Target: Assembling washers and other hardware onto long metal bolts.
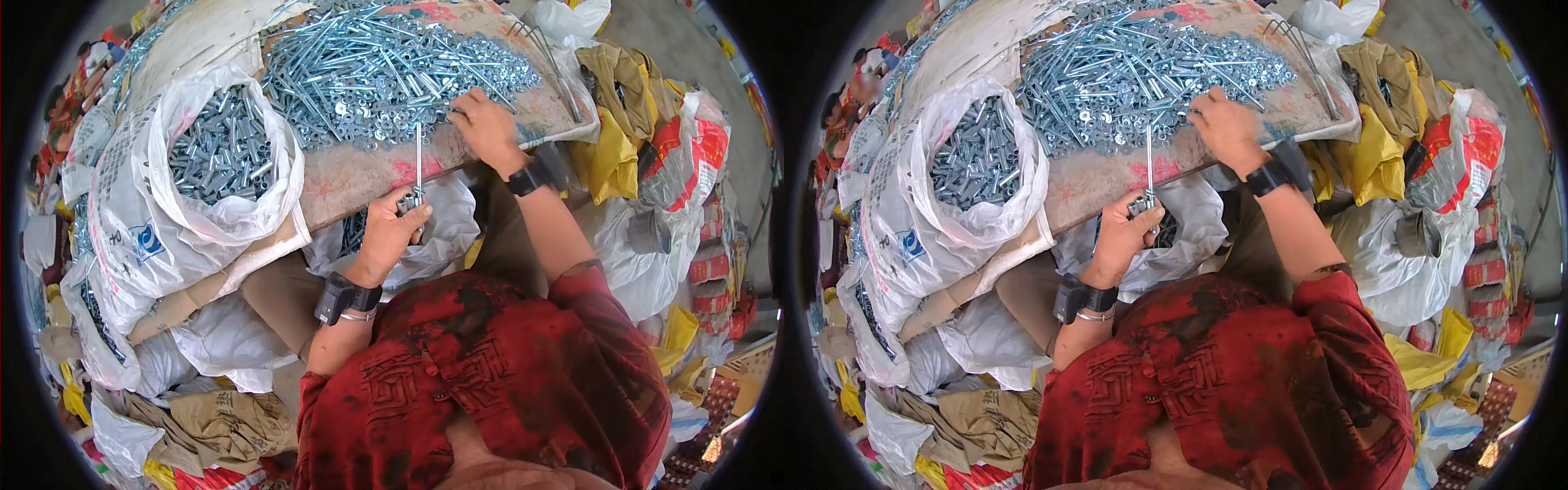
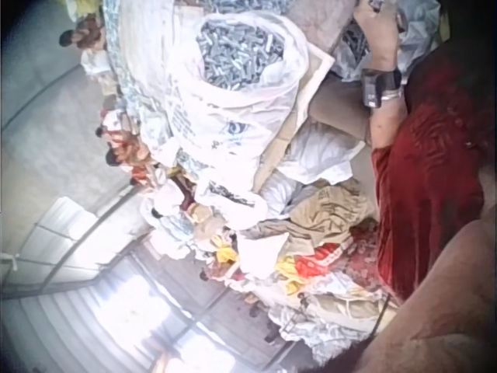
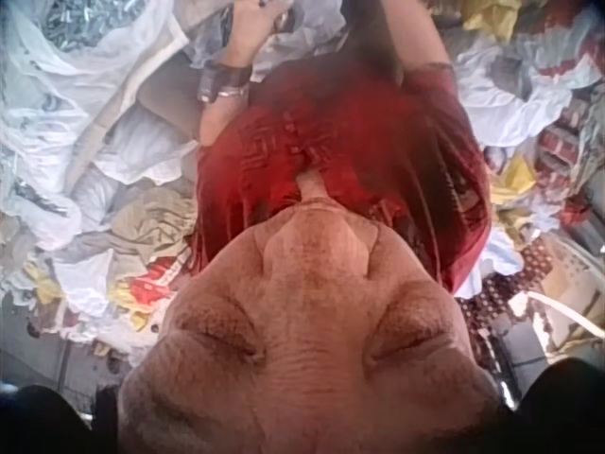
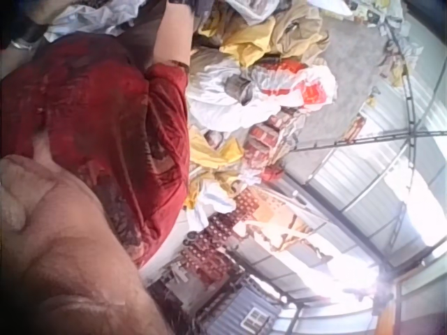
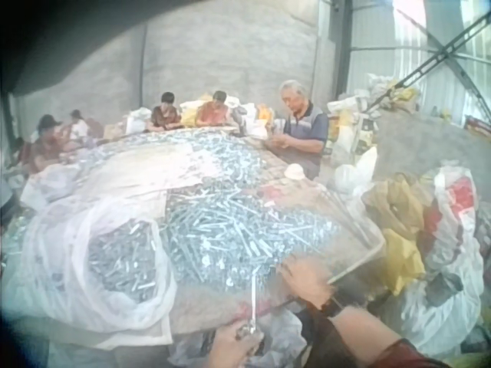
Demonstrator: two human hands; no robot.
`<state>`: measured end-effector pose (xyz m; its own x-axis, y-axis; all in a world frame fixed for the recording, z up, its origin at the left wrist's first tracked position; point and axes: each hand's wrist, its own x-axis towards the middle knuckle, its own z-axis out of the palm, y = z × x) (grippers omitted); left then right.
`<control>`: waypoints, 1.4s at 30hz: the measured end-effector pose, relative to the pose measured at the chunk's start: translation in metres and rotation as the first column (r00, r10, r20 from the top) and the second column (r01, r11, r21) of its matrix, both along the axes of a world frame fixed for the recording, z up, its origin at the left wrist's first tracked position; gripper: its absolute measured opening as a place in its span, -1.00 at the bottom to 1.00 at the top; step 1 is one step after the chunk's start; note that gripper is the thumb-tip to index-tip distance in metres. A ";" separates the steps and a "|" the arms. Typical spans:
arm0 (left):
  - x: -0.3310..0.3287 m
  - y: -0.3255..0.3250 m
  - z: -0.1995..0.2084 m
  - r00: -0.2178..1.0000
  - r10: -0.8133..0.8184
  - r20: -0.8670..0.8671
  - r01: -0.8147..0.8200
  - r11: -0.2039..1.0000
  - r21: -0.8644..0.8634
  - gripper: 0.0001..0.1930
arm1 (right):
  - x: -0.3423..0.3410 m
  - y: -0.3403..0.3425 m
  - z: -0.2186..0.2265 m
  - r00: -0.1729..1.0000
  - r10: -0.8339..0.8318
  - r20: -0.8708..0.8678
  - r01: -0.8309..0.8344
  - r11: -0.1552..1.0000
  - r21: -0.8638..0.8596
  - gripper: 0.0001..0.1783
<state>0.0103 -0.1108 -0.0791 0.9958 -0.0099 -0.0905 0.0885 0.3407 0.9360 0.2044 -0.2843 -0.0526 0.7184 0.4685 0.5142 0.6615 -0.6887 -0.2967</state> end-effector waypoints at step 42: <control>0.005 -0.004 -0.001 1.000 0.000 0.027 -0.001 0.999 0.042 -0.86 | -0.023 -0.112 0.035 0.872 0.049 -0.487 0.273 0.777 0.567 -0.82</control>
